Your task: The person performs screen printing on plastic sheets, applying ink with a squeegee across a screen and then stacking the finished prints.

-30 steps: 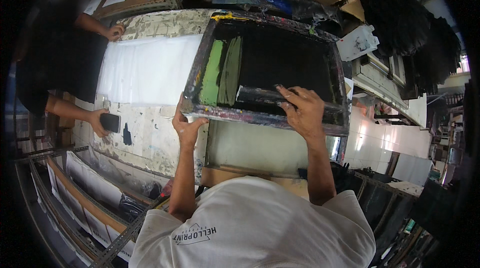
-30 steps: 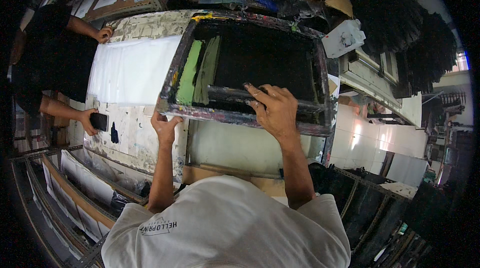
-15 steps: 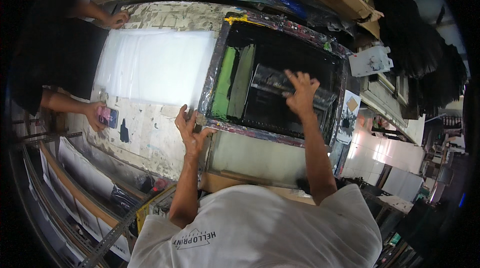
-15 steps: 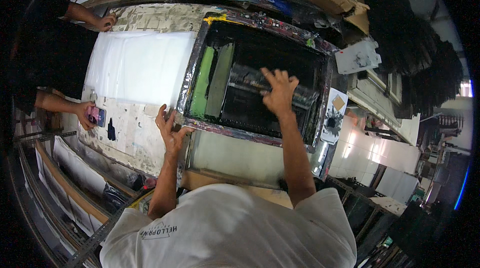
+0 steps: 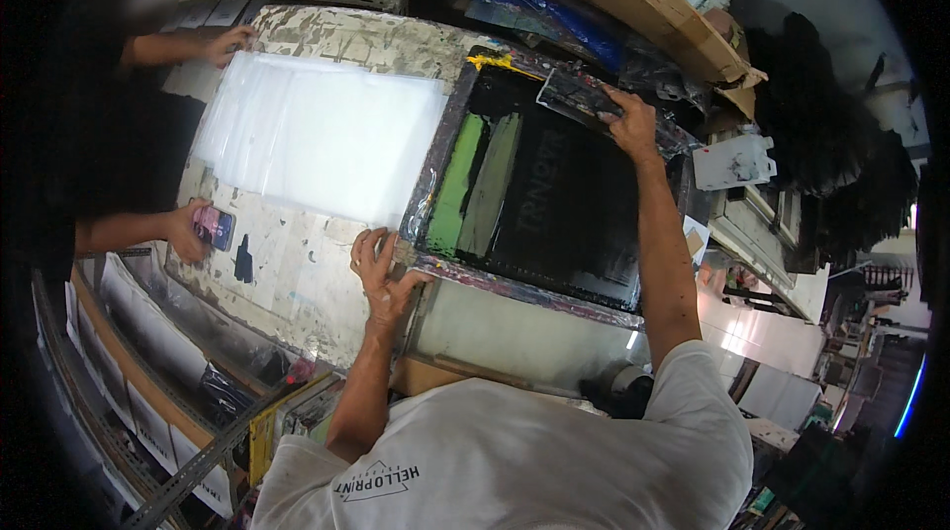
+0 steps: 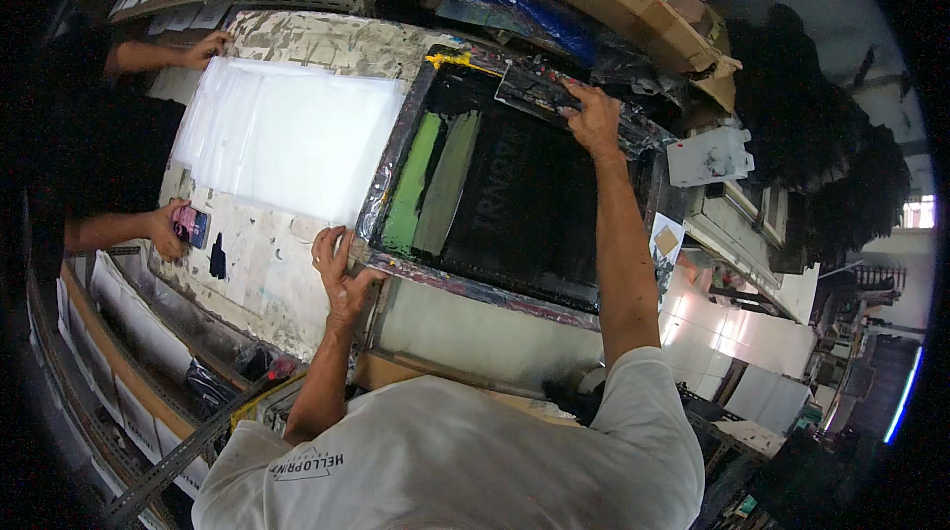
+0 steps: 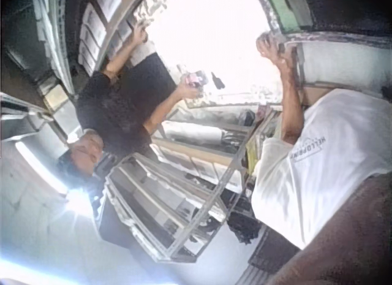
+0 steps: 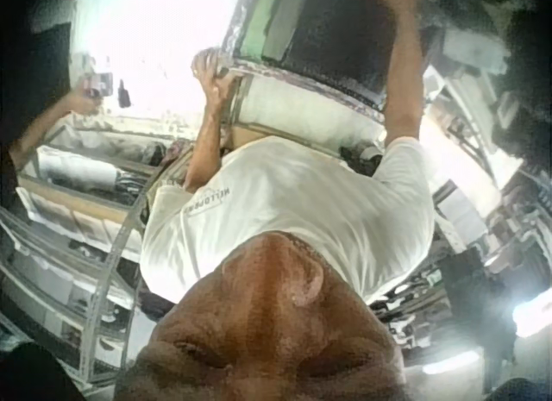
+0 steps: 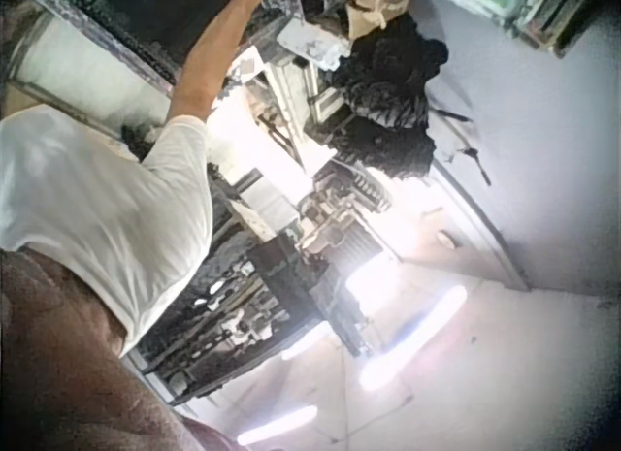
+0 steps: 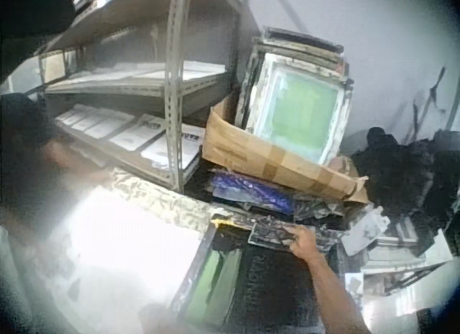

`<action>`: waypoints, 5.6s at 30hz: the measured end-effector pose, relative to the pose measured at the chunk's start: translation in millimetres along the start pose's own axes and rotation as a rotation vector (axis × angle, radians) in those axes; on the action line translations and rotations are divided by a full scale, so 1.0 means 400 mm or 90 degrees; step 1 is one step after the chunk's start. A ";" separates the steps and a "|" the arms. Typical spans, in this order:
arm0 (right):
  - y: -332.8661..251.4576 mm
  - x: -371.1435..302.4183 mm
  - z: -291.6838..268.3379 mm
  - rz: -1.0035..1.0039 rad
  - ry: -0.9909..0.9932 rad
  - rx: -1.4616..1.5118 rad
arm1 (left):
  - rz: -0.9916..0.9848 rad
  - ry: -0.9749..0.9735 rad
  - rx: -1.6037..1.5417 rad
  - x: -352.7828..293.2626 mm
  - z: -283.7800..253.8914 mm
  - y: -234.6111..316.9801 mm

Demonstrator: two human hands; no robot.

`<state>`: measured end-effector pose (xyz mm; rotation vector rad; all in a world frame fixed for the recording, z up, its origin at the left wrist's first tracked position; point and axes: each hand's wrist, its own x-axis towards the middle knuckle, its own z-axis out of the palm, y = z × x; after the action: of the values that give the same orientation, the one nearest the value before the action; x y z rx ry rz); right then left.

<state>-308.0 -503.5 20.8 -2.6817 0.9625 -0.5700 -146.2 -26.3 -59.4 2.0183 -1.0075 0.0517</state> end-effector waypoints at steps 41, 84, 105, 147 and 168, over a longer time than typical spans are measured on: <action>-0.360 -0.084 -0.593 -0.054 0.164 -0.059 | -0.109 -0.164 -0.135 0.143 0.246 0.252; -0.381 -0.065 -0.631 -0.046 0.147 -0.098 | 0.189 -0.202 -0.247 0.257 0.102 0.246; -0.417 -0.056 -0.656 -0.073 0.209 -0.074 | 0.367 -0.532 0.054 0.235 0.544 0.400; -0.432 -0.477 -0.329 -0.037 0.140 0.072 | -0.265 -0.022 -0.577 0.136 -0.044 0.193; -0.086 -0.159 0.048 0.012 0.027 -0.065 | -0.023 0.019 -0.038 0.007 0.011 0.031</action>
<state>-325.2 -434.5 -2.3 -2.7570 1.0555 -0.5918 -154.0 -35.2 -52.8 1.9744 -0.9428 0.0325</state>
